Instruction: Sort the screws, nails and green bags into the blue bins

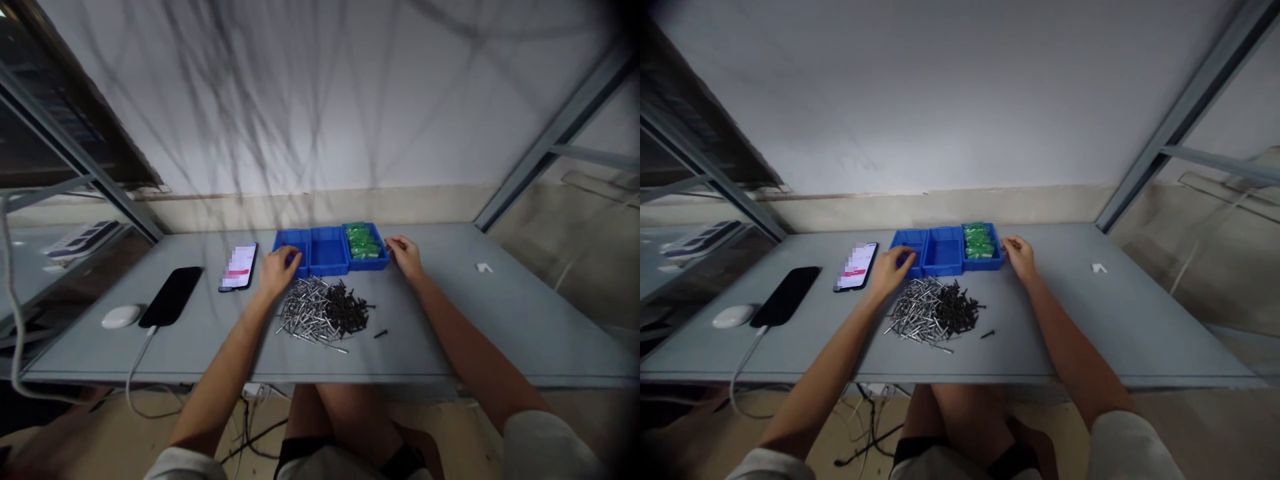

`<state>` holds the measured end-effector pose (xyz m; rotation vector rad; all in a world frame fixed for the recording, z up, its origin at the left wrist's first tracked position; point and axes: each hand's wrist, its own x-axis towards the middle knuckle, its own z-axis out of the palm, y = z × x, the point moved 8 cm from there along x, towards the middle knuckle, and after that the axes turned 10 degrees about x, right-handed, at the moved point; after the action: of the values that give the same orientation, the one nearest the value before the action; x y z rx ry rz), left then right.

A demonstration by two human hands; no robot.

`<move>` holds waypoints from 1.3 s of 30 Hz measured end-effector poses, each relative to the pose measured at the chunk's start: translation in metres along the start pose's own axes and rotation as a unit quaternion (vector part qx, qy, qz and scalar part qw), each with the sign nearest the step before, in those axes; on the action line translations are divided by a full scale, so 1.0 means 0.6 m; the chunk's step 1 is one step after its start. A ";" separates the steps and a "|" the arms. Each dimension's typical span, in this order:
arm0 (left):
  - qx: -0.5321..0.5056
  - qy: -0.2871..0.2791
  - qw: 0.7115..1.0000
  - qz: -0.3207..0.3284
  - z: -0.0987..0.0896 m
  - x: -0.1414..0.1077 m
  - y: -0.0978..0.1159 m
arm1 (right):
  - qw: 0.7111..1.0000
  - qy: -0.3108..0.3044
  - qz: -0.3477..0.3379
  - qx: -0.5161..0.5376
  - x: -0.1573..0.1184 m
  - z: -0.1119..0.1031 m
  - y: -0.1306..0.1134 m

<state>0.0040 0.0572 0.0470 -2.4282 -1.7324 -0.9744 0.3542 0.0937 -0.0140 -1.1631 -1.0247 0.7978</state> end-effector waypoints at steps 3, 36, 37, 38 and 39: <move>0.001 0.004 1.000 -0.003 0.002 0.001 -0.004 | 1.000 -0.001 -0.004 0.001 0.001 -0.001 0.002; 0.114 -0.094 0.959 0.240 0.029 -0.116 0.237 | 1.000 0.013 -0.014 0.024 0.004 -0.002 0.005; 0.114 -0.088 0.962 0.232 0.018 -0.109 0.222 | 1.000 0.015 -0.015 0.022 0.004 -0.002 0.004; 0.115 -0.073 0.967 0.215 0.001 -0.102 0.201 | 1.000 0.017 -0.016 0.021 0.003 -0.003 0.002; 0.117 -0.050 0.974 0.186 -0.021 -0.094 0.171 | 0.999 0.018 -0.017 0.022 0.003 -0.004 0.000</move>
<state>0.0748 -0.0357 0.0647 -2.5437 -1.2564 -0.5794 0.3569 0.0945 -0.0138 -1.1161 -0.9902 0.7653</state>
